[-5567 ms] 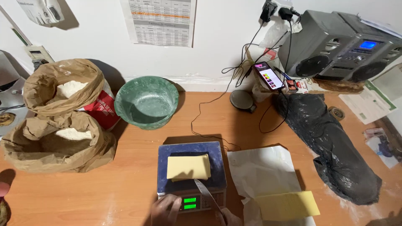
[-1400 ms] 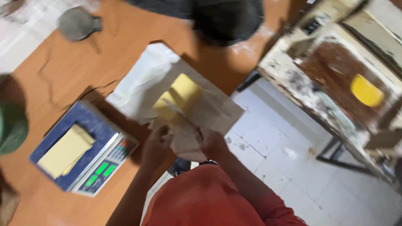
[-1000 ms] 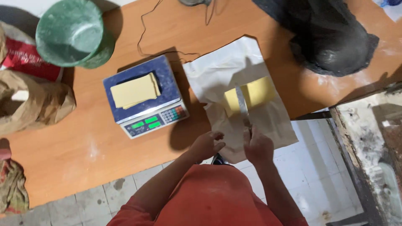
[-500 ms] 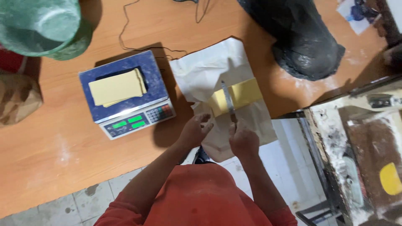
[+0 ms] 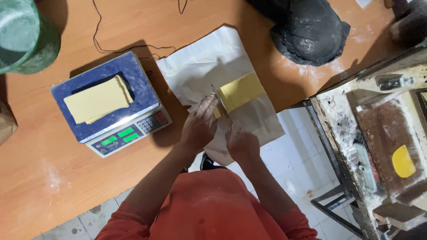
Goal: The person is cutting a large block of butter into slices and weighing them on a scale.
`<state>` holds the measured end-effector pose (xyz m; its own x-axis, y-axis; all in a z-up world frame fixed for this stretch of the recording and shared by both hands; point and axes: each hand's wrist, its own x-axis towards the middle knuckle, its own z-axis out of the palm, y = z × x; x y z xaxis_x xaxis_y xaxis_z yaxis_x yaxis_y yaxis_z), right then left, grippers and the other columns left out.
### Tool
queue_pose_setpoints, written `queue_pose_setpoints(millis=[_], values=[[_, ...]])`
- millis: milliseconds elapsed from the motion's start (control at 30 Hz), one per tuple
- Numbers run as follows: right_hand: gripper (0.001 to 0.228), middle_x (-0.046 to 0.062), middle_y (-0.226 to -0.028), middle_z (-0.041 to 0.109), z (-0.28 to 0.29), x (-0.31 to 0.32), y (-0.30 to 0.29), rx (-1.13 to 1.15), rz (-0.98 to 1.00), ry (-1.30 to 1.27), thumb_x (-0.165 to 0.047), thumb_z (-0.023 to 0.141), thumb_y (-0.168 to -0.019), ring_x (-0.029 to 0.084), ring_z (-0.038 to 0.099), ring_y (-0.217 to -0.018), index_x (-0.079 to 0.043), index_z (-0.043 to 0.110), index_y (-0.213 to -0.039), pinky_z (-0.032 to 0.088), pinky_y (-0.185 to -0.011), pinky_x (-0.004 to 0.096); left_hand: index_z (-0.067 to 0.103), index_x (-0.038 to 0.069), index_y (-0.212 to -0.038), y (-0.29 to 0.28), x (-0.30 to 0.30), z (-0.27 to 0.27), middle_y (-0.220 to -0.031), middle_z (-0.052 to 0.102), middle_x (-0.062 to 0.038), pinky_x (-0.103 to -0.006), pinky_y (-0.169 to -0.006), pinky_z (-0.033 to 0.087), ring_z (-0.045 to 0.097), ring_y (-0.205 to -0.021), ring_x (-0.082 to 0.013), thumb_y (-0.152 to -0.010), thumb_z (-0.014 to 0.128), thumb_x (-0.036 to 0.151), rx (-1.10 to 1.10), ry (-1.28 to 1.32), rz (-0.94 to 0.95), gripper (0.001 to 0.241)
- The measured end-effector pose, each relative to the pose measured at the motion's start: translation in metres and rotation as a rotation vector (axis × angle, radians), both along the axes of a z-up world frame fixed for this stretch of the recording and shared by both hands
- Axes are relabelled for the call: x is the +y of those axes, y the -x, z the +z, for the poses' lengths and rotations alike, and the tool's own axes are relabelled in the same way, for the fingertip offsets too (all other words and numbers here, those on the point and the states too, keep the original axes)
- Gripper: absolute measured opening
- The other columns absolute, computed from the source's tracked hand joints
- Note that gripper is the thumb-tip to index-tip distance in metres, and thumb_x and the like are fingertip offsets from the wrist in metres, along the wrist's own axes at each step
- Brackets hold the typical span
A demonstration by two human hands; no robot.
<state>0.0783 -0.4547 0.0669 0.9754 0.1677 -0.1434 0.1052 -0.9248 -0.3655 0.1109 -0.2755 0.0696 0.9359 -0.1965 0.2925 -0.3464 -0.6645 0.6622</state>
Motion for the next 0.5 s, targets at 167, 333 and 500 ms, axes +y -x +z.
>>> queue_pose_setpoints(millis=[167,333,500], values=[[0.026,0.022,-0.068,0.069,-0.023,-0.005,0.004,0.039,0.037,0.029,-0.025,0.053,-0.1,0.041,0.069,-0.062,0.001,0.055,-0.104,0.055,-0.055,0.051,0.054,0.0,-0.147,-0.036,0.025,-0.025,-0.159,0.047,-0.016,-0.0436,-0.124,0.037,0.044,-0.149,-0.0329,-0.083,0.054,-0.003,-0.112,-0.244,-0.033,0.064],[0.033,0.021,-0.074,0.07,-0.037,-0.003,0.0,0.005,0.09,0.09,-0.023,0.053,-0.099,0.04,0.071,-0.065,0.006,0.055,-0.114,0.057,-0.056,0.049,0.049,-0.001,-0.153,-0.057,0.046,-0.036,-0.162,0.044,-0.014,-0.0399,-0.123,0.035,0.041,-0.15,-0.031,-0.084,0.053,-0.005,-0.157,-0.374,-0.235,0.069],[0.039,0.021,-0.077,0.071,-0.054,-0.004,0.004,0.107,0.087,0.123,-0.024,0.053,-0.101,0.037,0.073,-0.066,0.009,0.055,-0.121,0.059,-0.056,0.045,0.037,0.002,-0.156,-0.07,0.056,-0.056,-0.164,0.039,-0.009,-0.0402,-0.125,0.028,0.037,-0.151,-0.0261,-0.079,0.055,-0.002,0.017,-0.442,-0.37,0.08]])
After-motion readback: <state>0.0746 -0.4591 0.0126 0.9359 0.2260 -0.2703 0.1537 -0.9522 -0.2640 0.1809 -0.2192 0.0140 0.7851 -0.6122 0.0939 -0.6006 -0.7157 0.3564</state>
